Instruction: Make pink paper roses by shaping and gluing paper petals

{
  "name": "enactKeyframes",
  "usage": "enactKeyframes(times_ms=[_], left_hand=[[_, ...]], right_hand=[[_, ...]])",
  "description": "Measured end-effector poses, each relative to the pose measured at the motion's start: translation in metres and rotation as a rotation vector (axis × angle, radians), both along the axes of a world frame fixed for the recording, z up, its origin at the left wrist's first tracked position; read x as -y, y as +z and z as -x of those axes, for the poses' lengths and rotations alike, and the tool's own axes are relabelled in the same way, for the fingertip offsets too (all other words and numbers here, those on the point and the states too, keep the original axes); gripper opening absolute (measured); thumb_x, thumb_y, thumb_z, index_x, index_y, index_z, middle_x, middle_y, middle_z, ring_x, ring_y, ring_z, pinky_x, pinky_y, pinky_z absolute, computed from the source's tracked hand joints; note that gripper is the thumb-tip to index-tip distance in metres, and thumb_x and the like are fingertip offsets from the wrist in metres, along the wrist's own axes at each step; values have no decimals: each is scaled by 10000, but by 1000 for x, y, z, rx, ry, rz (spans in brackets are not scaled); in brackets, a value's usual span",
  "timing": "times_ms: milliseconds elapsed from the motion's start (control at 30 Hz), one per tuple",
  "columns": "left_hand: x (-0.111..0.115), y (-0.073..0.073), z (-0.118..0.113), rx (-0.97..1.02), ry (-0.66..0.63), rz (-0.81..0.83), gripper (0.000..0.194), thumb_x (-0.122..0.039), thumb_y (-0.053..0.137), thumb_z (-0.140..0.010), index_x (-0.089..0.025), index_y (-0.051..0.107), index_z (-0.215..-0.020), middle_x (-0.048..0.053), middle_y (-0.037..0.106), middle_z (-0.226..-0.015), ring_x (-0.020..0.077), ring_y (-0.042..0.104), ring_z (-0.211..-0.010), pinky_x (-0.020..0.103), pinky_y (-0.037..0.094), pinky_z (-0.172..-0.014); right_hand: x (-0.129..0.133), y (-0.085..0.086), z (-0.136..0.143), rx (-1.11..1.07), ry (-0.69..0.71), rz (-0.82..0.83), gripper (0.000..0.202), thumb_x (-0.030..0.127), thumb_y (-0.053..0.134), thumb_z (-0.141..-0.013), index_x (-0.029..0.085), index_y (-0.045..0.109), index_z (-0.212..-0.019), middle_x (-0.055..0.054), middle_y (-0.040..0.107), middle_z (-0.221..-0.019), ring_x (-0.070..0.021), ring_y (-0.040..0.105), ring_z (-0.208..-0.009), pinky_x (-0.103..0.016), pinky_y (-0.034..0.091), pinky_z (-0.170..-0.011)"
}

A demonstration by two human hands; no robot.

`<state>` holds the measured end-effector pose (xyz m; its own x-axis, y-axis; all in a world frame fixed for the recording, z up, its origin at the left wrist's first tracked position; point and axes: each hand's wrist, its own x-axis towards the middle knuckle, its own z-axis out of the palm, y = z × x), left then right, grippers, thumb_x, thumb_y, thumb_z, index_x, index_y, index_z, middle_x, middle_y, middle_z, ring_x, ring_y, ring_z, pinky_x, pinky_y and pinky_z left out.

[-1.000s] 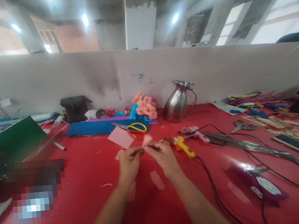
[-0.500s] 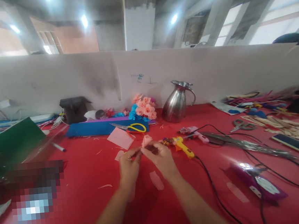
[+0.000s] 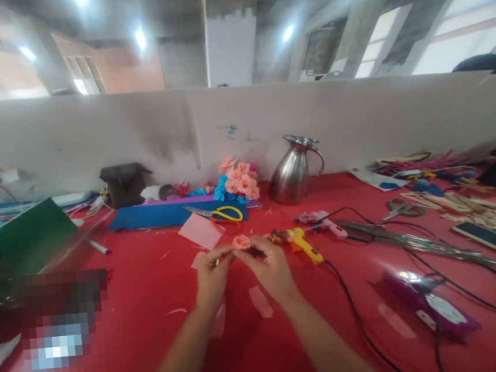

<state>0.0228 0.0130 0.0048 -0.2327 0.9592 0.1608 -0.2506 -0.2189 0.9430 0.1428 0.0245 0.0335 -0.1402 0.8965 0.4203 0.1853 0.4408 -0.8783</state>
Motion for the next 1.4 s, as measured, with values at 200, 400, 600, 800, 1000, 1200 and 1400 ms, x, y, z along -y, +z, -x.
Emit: enactKeyframes(times_ms=[200,400,600,800,1000,1200,1400], left_hand=[[0,3,3,-33,1,-75,166,-173,654,-667,-208,730,-810,30,710,-849,189,620,-880,308,476,-820],[-1,1,2,-26,15,-26,146,-190,663,-659,-188,727,-790,36,709,-831,184,626,-835,314,483,-816],[-1,3,-2,58,-11,66,139,-230,693,-634,-170,724,-756,36,716,-752,175,639,-752,305,490,-775],[-1,-1,-3,144,-32,92,132,-204,700,-616,-173,724,-742,25,713,-718,159,630,-726,283,479,-754],[-2,-5,3,104,-57,-13,140,-169,641,-646,-174,726,-758,32,711,-795,177,623,-788,309,464,-801],[-1,-1,5,54,-44,-19,149,-186,640,-648,-181,728,-767,37,704,-804,184,613,-802,309,463,-798],[-1,2,1,118,-34,35,98,-184,681,-610,-170,722,-697,28,699,-752,173,607,-761,312,456,-803]], right_hand=[[0,-1,0,8,20,-48,92,274,625,-747,209,674,-790,-4,617,-728,-125,529,-634,-227,402,-561],[-4,-5,-1,-14,49,-47,108,274,592,-773,210,673,-803,-28,630,-787,-157,574,-738,-261,446,-663],[-7,-9,-2,-25,42,5,147,280,560,-792,202,669,-851,-45,634,-809,-169,588,-755,-284,465,-681],[-3,-5,-2,-8,44,4,105,271,596,-758,189,641,-806,-27,605,-768,-145,554,-684,-255,448,-625],[0,-2,-1,33,57,-68,104,276,623,-739,204,643,-812,-16,580,-764,-123,507,-633,-240,419,-574],[3,0,1,33,89,-106,119,254,586,-767,214,630,-870,-28,581,-810,-125,514,-646,-244,423,-574],[3,-1,-2,7,85,-112,86,229,550,-781,200,616,-826,-28,579,-781,-139,528,-678,-250,418,-599]])
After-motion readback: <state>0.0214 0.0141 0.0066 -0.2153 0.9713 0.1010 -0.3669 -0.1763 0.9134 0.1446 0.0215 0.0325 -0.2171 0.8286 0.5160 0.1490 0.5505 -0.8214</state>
